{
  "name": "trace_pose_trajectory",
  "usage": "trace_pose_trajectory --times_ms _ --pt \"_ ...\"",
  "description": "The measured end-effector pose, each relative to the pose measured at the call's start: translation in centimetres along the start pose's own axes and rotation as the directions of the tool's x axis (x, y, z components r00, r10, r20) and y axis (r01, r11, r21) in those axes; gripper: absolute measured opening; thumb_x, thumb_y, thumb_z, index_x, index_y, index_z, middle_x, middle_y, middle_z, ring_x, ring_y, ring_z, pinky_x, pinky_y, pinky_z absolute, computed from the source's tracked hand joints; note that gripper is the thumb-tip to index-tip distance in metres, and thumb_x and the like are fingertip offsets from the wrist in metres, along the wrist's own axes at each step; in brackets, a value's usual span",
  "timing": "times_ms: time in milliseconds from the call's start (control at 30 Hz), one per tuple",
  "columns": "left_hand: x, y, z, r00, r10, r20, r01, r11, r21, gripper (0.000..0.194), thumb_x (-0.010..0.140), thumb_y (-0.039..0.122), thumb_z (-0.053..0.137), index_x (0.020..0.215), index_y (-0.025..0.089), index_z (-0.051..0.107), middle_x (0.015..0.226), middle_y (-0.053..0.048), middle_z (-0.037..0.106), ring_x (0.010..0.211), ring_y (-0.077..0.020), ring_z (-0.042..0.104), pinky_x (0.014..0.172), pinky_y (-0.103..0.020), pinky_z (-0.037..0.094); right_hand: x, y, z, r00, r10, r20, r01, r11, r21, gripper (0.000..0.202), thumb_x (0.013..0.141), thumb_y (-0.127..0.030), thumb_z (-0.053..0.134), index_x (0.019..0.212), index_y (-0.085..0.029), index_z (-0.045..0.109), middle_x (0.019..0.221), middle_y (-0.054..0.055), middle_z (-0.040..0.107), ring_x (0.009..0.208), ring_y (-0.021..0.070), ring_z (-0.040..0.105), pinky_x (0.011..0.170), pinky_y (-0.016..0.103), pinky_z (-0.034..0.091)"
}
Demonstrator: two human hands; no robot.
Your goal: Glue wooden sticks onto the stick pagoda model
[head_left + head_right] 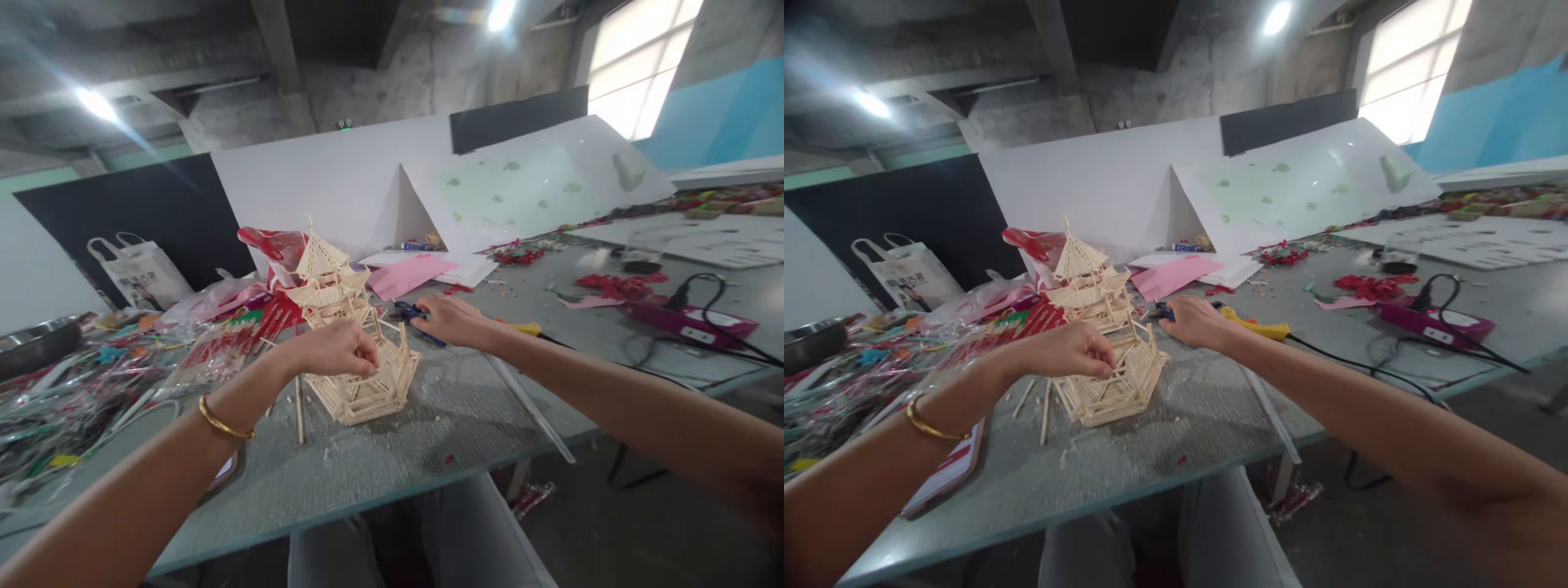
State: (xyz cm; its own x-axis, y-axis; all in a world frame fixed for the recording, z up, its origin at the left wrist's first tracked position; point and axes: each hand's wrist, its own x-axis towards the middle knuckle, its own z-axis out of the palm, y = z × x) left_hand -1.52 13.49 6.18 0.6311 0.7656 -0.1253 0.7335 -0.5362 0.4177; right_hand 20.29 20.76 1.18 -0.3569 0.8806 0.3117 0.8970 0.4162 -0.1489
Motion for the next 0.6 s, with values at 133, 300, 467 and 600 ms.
trace_pose_trajectory --times_ms 133,300,467,600 --pt "0.1 0.1 0.1 1.000 0.002 -0.006 -0.002 1.000 -0.007 0.017 0.066 0.021 0.056 0.074 0.018 0.071 0.061 -0.001 0.062 0.057 -0.0104 0.050 0.053 -0.022 0.034 -0.3 0.0 -0.3 1.000 -0.003 0.017 0.003 1.000 0.006 0.030 0.079 -0.039 0.048 0.095 -0.016 0.059 0.099 0.010 0.064 0.089 0.0233 0.058 0.068 0.026 0.037" --pt "-0.9 0.7 -0.6 0.997 0.008 -0.079 -0.009 1.000 -0.017 0.018 0.069 0.025 0.056 0.077 0.017 0.070 0.061 0.000 0.061 0.056 -0.0093 0.048 0.053 -0.021 0.034 -1.1 0.2 -1.2 1.000 -0.027 0.008 0.027 0.999 0.032 0.030 0.080 -0.038 0.048 0.097 -0.016 0.058 0.100 0.009 0.064 0.090 0.0215 0.057 0.071 0.025 0.038" --pt "-4.7 1.0 -2.4 0.951 -0.090 -0.295 0.080 0.996 -0.044 0.021 0.071 0.034 0.057 0.078 0.019 0.069 0.066 0.000 0.062 0.060 -0.0102 0.051 0.057 -0.021 0.037 -2.4 2.4 -2.4 0.989 -0.108 -0.104 0.109 0.994 0.006 0.027 0.080 -0.034 0.047 0.098 -0.017 0.060 0.099 0.007 0.064 0.087 0.0196 0.058 0.074 0.026 0.039" --pt "-8.5 1.0 -1.3 0.829 -0.303 -0.470 0.256 0.953 -0.162 0.024 0.067 0.045 0.061 0.075 0.024 0.068 0.066 0.001 0.064 0.062 -0.0134 0.055 0.059 -0.024 0.041 -1.6 5.6 -3.2 0.999 0.026 -0.032 -0.029 0.995 -0.091 0.026 0.081 -0.026 0.047 0.101 -0.016 0.062 0.103 0.009 0.064 0.091 0.0197 0.058 0.076 0.025 0.038"
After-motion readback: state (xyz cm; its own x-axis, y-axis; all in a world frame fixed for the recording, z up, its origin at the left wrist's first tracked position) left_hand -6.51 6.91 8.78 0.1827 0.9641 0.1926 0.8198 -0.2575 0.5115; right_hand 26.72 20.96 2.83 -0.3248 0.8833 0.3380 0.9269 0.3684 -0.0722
